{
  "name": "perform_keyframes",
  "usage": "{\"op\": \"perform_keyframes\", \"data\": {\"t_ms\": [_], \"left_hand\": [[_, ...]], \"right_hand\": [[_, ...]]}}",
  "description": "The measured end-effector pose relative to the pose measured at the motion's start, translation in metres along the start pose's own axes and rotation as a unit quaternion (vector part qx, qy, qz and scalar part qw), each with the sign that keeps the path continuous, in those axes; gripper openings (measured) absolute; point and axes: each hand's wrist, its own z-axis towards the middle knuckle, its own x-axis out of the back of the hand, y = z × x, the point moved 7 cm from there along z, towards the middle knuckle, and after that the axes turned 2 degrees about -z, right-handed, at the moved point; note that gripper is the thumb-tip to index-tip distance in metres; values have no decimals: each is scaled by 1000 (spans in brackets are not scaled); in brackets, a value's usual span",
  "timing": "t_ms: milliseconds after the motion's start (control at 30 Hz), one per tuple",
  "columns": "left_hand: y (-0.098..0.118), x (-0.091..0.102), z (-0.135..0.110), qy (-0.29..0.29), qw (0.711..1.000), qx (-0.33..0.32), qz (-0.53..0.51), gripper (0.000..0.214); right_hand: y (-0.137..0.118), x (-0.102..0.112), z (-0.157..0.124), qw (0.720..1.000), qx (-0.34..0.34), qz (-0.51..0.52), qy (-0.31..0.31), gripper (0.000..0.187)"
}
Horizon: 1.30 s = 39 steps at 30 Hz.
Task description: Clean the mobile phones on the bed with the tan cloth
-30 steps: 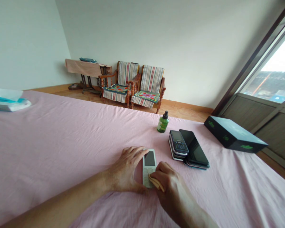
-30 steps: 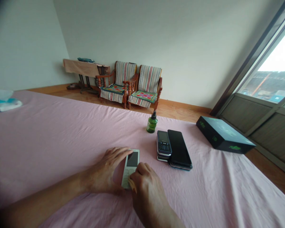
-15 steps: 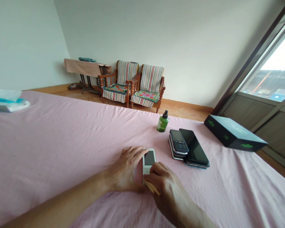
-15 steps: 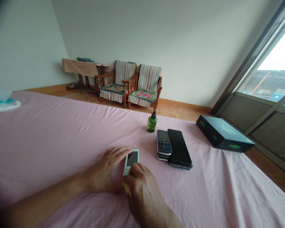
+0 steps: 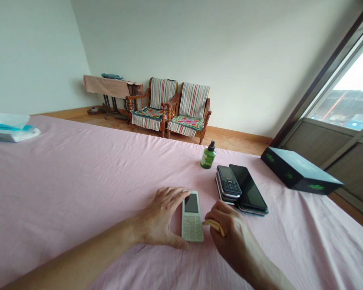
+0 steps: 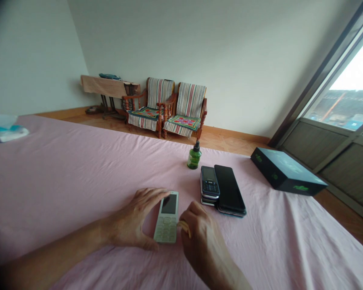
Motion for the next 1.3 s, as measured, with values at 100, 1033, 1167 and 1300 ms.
{"op": "perform_keyframes", "data": {"t_ms": [100, 1033, 1167, 1300], "left_hand": [[0, -1, 0, -11, 1000, 3, -3, 105], [4, 2, 2, 16, 1000, -9, 4, 101], [3, 1, 1, 22, 1000, -11, 6, 101], [4, 3, 1, 15, 1000, -11, 6, 102]], "right_hand": [[-5, 6, 0, 998, 14, 39, 47, 29], [-33, -18, -2, 992, 87, 63, -59, 30], [-32, -18, -2, 992, 73, 79, -61, 33], [-28, -17, -1, 995, 60, 72, -46, 37]]}}
